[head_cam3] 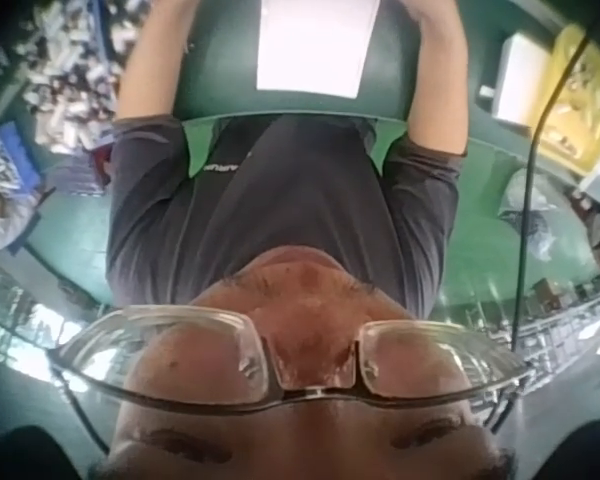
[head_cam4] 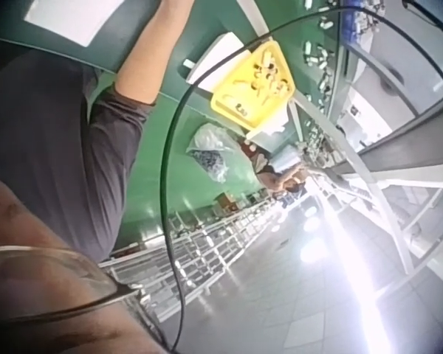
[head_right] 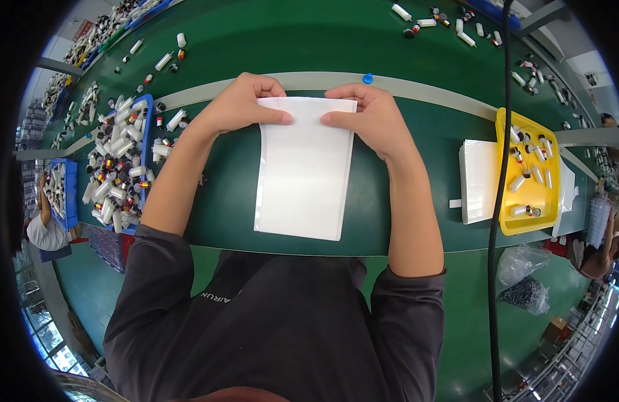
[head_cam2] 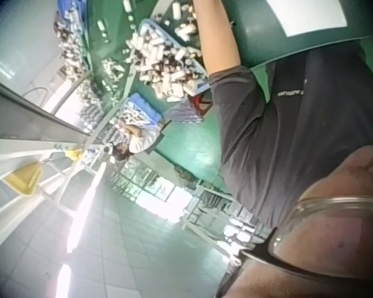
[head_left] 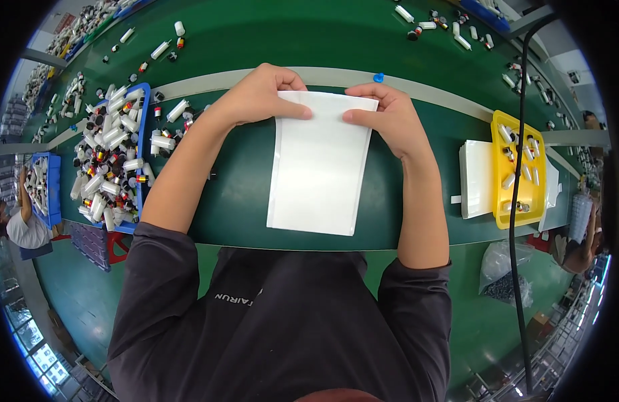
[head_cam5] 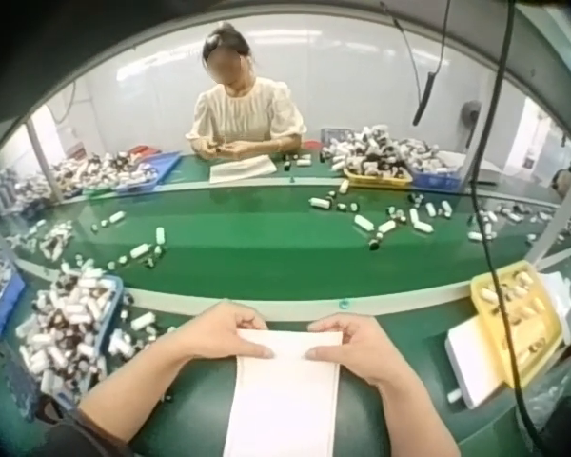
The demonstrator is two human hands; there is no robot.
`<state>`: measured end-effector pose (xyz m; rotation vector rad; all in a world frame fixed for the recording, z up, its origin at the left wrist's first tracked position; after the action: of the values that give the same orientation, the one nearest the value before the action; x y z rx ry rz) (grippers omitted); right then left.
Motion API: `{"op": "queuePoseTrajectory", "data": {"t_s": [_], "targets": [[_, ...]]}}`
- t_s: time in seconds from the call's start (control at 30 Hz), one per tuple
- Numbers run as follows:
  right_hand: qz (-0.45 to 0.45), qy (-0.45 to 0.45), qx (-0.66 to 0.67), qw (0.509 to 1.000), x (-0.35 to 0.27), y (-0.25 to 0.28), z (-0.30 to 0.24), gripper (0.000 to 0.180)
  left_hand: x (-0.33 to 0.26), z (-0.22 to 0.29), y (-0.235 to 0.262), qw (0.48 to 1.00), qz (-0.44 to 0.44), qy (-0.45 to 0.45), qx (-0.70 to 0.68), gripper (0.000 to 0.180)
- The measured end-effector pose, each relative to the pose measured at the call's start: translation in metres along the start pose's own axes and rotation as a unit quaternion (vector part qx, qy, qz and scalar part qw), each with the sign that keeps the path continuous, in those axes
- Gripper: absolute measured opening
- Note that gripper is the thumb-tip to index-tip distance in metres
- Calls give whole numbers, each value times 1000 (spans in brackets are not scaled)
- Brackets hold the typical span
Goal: The person assembles small plastic components by hand on a production line.
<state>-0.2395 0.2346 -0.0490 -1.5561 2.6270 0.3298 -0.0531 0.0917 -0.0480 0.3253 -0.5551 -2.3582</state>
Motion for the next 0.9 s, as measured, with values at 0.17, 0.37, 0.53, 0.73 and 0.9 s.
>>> {"op": "queuePoseTrajectory", "data": {"t_s": [0.17,0.37,0.53,0.73,0.9], "targets": [[22,-45,5,999,2,1,8,27,-5,1,-5,999,-32,-12,16,27],[29,-50,-3,998,3,-1,13,23,-4,-4,0,998,-47,-17,29,30],[27,-35,-107,993,5,5,15,27,0,-16,-5,996,-65,-36,48,32],[102,153,-391,902,-13,12,-28,34,-8,4,-11,981,-31,-138,136,50],[113,366,-317,867,-36,-61,-37,28,-13,10,5,952,34,-233,197,60]]}}
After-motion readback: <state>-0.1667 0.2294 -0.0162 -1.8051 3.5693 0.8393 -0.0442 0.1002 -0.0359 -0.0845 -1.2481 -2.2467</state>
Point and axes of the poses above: each hand's wrist, its own x-axis towards the middle knuckle, its own y-axis out of the back of the hand, z = x × y, the point moved 4 cm from there along x, towards the middle knuckle, and after that the axes turned 15 degrees about z, right-handed, at the moved point
